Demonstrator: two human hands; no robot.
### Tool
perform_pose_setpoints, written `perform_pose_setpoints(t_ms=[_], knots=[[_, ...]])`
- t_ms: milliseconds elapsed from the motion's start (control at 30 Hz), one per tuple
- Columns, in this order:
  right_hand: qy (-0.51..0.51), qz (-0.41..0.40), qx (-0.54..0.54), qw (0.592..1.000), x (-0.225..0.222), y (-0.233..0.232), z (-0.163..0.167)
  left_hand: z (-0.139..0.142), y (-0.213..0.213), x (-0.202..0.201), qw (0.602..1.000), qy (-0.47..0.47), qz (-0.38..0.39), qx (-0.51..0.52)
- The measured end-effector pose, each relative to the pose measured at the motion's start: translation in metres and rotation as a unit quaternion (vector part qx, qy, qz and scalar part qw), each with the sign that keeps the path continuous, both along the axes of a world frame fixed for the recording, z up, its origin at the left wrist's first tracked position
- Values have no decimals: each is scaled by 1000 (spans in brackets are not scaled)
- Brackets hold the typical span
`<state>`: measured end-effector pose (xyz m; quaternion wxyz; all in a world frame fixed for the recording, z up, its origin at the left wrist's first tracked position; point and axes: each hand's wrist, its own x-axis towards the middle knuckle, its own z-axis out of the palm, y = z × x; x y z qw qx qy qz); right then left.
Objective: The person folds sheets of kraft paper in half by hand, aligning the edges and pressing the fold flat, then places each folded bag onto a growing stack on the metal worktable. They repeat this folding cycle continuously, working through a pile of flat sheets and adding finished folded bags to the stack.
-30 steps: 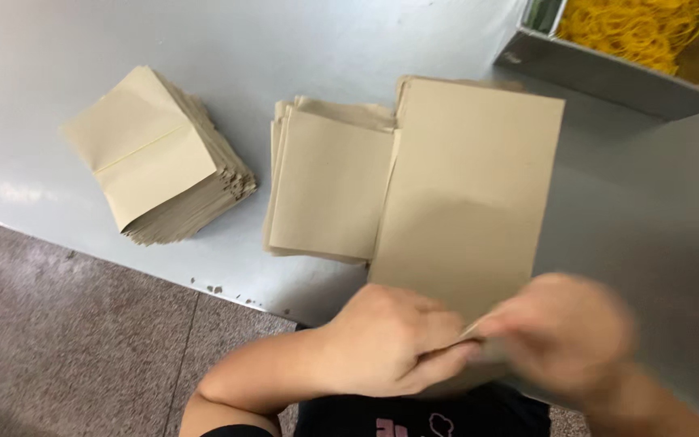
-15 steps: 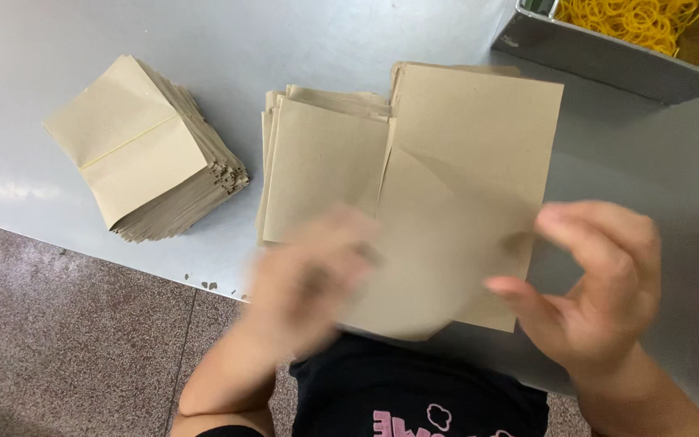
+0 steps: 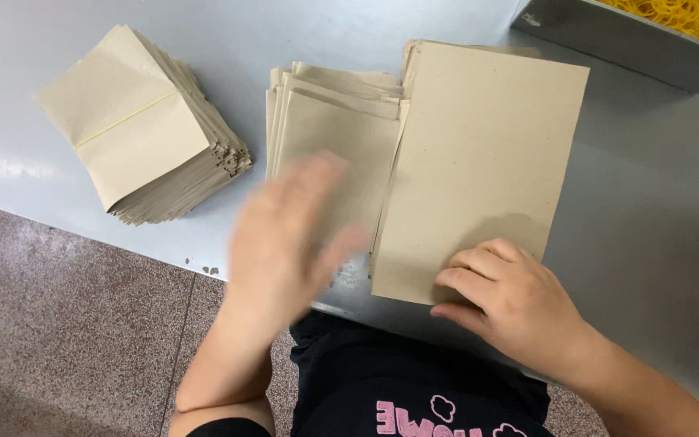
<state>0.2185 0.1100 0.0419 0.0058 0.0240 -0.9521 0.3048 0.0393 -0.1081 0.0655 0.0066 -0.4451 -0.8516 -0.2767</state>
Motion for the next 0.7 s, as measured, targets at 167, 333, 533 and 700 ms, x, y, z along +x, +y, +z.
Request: perform_pose_setpoints(t_ms=[167, 333, 533, 700], knots=[[22, 9, 20, 1000, -5, -5, 7, -5, 24, 20, 956, -70, -284, -11], [58, 32, 20, 998, -7, -1, 6, -18, 34, 22, 948, -48, -314, -32], [60, 53, 2, 997, -8, 7, 1, -19, 38, 10, 936, -86, -332, -80], [45, 58, 25, 997, -6, 1, 6, -15, 36, 15, 935, -39, -344, -83]])
